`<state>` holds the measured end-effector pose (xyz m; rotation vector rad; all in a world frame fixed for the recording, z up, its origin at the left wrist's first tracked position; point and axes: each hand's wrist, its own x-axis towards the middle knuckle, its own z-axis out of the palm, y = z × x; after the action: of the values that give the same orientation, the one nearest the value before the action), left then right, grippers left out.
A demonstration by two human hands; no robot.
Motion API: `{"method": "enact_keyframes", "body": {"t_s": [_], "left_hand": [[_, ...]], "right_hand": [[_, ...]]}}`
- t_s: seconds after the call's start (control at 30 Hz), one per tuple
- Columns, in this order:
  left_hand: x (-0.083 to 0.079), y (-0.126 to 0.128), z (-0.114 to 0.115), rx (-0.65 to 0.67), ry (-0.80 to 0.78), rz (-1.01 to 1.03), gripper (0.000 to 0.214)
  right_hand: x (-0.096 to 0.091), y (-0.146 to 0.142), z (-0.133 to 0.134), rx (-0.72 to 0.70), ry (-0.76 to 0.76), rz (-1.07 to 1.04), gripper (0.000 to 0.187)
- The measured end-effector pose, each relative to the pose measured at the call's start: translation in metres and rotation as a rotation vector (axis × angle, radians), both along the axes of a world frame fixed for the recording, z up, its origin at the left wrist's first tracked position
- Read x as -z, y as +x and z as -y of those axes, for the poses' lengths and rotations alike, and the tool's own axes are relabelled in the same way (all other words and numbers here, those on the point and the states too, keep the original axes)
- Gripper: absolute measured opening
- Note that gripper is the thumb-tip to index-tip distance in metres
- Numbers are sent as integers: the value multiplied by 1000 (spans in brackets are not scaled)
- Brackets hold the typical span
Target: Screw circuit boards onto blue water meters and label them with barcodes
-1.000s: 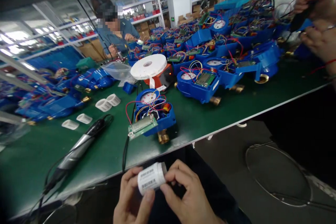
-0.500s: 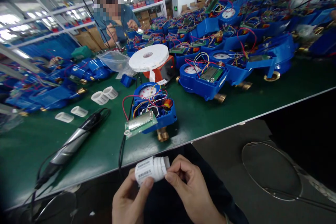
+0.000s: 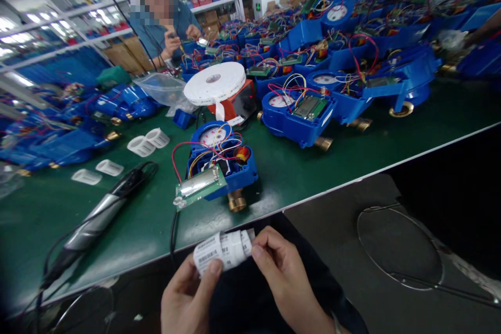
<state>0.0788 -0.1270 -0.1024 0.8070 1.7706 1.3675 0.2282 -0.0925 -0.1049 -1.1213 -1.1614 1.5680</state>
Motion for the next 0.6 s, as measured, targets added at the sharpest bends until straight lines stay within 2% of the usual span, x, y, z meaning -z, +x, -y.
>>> {"method": "enact_keyframes", "body": {"t_s": [0.17, 0.4, 0.6], "left_hand": [[-3, 4, 1, -14, 13, -22, 39], [-10, 13, -1, -105, 23, 149, 45], [-15, 12, -3, -139, 19, 152, 46]], "right_hand": [[4, -1, 1, -41, 95, 176, 24], [9, 0, 3, -12, 61, 51, 36], [11, 1, 5, 2, 43, 39, 36]]}}
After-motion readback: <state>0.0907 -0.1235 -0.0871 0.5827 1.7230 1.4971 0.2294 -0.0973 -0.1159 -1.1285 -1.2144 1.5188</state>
